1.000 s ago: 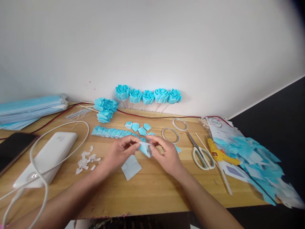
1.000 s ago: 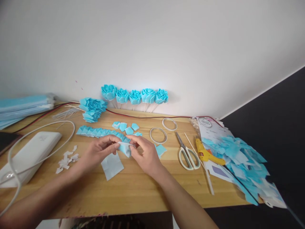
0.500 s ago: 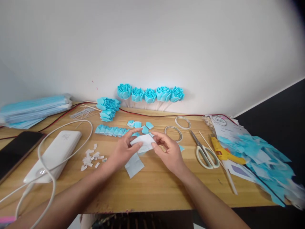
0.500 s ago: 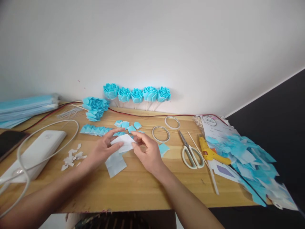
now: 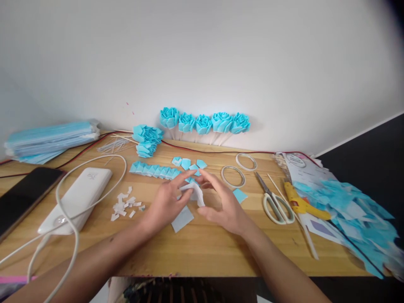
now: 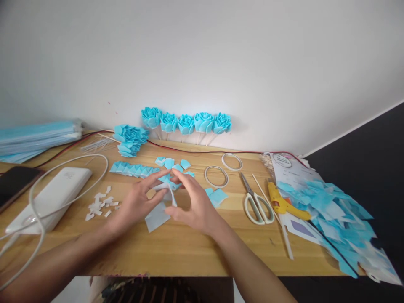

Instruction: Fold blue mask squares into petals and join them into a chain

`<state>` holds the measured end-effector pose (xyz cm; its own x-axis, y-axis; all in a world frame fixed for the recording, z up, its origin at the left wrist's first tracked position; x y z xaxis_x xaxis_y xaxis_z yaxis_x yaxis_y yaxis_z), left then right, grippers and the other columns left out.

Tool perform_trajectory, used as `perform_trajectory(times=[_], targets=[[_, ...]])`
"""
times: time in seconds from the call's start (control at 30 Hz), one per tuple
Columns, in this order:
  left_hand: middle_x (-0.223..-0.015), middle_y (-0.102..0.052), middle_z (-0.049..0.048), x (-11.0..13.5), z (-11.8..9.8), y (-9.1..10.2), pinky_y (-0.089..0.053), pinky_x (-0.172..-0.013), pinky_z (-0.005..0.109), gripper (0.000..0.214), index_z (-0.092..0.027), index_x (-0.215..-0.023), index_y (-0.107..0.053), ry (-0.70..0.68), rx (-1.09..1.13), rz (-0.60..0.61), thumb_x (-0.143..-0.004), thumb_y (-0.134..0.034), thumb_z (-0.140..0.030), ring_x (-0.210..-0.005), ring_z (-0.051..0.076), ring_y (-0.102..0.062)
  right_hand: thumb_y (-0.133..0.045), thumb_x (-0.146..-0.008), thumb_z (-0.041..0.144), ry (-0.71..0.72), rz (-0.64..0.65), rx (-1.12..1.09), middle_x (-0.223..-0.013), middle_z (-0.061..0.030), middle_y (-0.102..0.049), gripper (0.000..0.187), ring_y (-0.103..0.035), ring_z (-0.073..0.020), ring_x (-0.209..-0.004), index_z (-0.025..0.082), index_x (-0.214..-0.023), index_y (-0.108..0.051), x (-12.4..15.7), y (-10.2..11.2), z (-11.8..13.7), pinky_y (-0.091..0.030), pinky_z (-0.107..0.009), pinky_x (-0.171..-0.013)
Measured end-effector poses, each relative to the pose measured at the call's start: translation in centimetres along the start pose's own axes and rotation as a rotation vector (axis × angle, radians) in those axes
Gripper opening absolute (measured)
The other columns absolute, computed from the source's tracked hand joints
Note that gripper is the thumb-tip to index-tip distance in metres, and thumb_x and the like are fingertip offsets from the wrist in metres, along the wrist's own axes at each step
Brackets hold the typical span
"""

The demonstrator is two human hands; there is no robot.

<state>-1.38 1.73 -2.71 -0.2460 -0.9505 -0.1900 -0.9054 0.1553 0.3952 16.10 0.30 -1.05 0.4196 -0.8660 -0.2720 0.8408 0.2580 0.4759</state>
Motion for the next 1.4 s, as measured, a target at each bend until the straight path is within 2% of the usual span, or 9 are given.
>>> perform_trajectory(times=[0.07,0.17,0.27,0.43,0.77,0.97,1.07,1.23,1.4], targets=[[-0.122,-0.067,0.0043,0.2,-0.1,-0.1,-0.048,-0.093,0.032,0.047,-0.027,-0.13,-0.055,-0.032,-0.058,0.01,-0.084,-0.056,-0.018,-0.103,0.021,-0.066,-0.073,-0.075,0.035,0.026,-0.019,0.087,-0.13,-0.0104,-0.054,0.082,-0.055,-0.0265,-0.111,0.03,-0.146,-0.032,0.0,-0.5,0.2,-0.045,-0.045,-0.097],[-0.114,-0.07,0.0045,0.3,-0.2,-0.1,-0.049,-0.088,0.031,0.048,-0.027,-0.131,-0.054,-0.054,-0.088,0.006,-0.084,-0.057,-0.019,-0.098,0.021,-0.067,-0.063,-0.083,0.025,-0.015,-0.149,0.13,-0.116,-0.0074,-0.062,0.061,-0.059,-0.0215,-0.1,0.029,-0.14,-0.043,-0.1,-0.6,-0.3,-0.048,-0.041,-0.092],[-0.099,-0.072,0.0035,0.1,-0.3,-0.1,-0.049,-0.082,0.028,0.05,-0.025,-0.133,-0.052,-0.027,-0.07,0.015,-0.084,-0.057,-0.021,-0.091,0.019,-0.067,-0.055,-0.087,0.022,-0.111,-0.257,0.057,-0.099,-0.0041,-0.066,0.037,-0.061,-0.0169,-0.085,0.027,-0.123,-0.06,-0.1,-0.2,-1.1,-0.052,-0.035,-0.083],[-0.081,-0.065,0.0001,-0.5,0.2,-0.2,-0.047,-0.079,0.029,0.057,-0.02,-0.137,-0.046,0.005,0.107,0.085,-0.081,-0.058,-0.02,-0.078,0.016,-0.061,-0.059,-0.084,0.026,-0.22,-0.304,-0.146,-0.086,-0.0022,-0.063,0.033,-0.059,-0.0146,-0.074,0.024,-0.117,-0.064,-0.1,0.5,-1.4,-0.053,-0.028,-0.069],[-0.084,-0.063,0.0017,-0.5,1.1,-0.4,-0.047,-0.079,0.031,0.055,-0.02,-0.135,-0.049,0.008,0.189,0.133,-0.081,-0.062,-0.024,-0.075,0.015,-0.056,-0.06,-0.083,0.03,-0.258,-0.377,-0.327,-0.085,-0.0021,-0.062,0.031,-0.059,-0.0151,-0.076,0.025,-0.114,-0.062,-0.4,0.7,-1.7,-0.051,-0.027,-0.065],[-0.117,-0.064,0.0114,-0.7,0.6,0.2,-0.047,-0.085,0.035,0.059,-0.018,-0.131,-0.054,0.104,0.307,0.116,-0.079,-0.066,-0.043,-0.098,0.024,-0.06,-0.059,-0.082,0.026,-0.24,-0.358,-0.219,-0.074,0.0016,-0.051,0.03,-0.05,-0.0116,-0.063,0.025,-0.112,-0.063,-0.4,0.5,-1.2,-0.046,-0.023,-0.056],[-0.112,-0.068,0.0095,-0.7,0.3,0.3,-0.048,-0.08,0.032,0.051,-0.017,-0.122,-0.062,0.164,0.347,0.152,-0.08,-0.064,-0.046,-0.096,0.024,-0.062,-0.059,-0.082,0.024,-0.217,-0.318,-0.204,-0.075,0.0016,-0.051,0.032,-0.05,-0.0114,-0.064,0.026,-0.114,-0.062,-0.2,0.0,-1.1,-0.046,-0.023,-0.057],[-0.073,-0.064,0.0025,-0.6,0.6,0.0,-0.041,-0.055,0.023,0.032,-0.014,-0.078,-0.071,0.158,0.337,0.191,-0.079,-0.063,-0.045,-0.063,0.015,-0.056,-0.06,-0.083,0.025,-0.203,-0.268,-0.218,-0.081,0.0001,-0.055,0.035,-0.054,-0.0123,-0.069,0.026,-0.118,-0.06,-0.1,-0.4,-1.4,-0.049,-0.024,-0.061],[-0.071,-0.066,0.0023,-0.5,1.2,0.0,-0.04,-0.054,0.023,0.033,-0.014,-0.065,-0.07,0.228,0.372,0.145,-0.077,-0.065,-0.044,-0.059,0.014,-0.055,-0.063,-0.08,0.025,-0.22,-0.187,-0.288,-0.095,-0.003,-0.063,0.046,-0.061,-0.0157,-0.084,0.026,-0.125,-0.054,-0.3,-0.4,-1.4,-0.053,-0.029,-0.073]])
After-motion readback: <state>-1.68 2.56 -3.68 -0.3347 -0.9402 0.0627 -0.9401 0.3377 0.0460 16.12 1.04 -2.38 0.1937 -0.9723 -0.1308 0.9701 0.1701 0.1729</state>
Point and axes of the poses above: each hand's wrist, its own x-axis away from the middle knuckle, its own y-axis out of the back of the hand, z = x × y, the point moved 2 cm from there along -x, towards the middle knuckle
